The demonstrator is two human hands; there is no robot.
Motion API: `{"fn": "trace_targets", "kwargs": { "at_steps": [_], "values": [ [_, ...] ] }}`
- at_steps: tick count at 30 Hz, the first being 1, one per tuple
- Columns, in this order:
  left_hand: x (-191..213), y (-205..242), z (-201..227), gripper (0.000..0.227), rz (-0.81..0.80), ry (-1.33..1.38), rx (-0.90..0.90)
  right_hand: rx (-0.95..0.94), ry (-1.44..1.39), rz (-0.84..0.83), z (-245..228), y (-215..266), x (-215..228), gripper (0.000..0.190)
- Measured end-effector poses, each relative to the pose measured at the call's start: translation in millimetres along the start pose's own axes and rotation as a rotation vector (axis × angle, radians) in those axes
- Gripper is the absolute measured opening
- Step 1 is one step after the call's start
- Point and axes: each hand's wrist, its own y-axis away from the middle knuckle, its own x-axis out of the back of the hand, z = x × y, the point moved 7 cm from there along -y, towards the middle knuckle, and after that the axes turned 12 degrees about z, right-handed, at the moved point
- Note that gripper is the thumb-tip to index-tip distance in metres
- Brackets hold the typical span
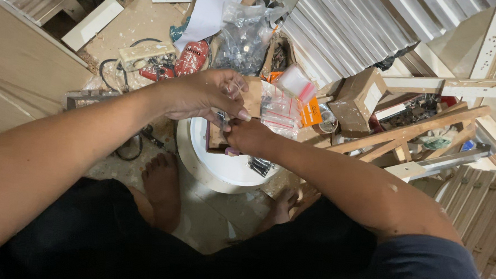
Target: The person sits on the floor and repeatedly picks up small screws from a wooden box, places them into a clear plastic bag, and then returns the bag to the box. The person handles the screws and bags by hand.
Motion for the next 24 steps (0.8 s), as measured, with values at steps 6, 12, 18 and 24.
{"fn": "trace_targets", "kwargs": {
  "at_steps": [6, 12, 18, 24],
  "values": [
    [2, -5, -3, 0.077, 0.024, 0.029, -0.098, -0.222, -0.315, -0.05, 9, -12, 23, 0.027],
    [9, -24, 1, 0.051, 0.014, 0.039, -0.312, -0.64, -0.802, 0.203, 52, -8, 102, 0.039],
    [-7, 6, 43, 0.04, 0.02, 0.021, -0.476, -0.731, -1.038, 0.658, 110, 38, 185, 0.023],
    [-24, 12, 48, 0.025, 0.006, -0.155, -0.343, -0.769, -0.921, 0.984, 64, 61, 298, 0.013]
  ]
}}
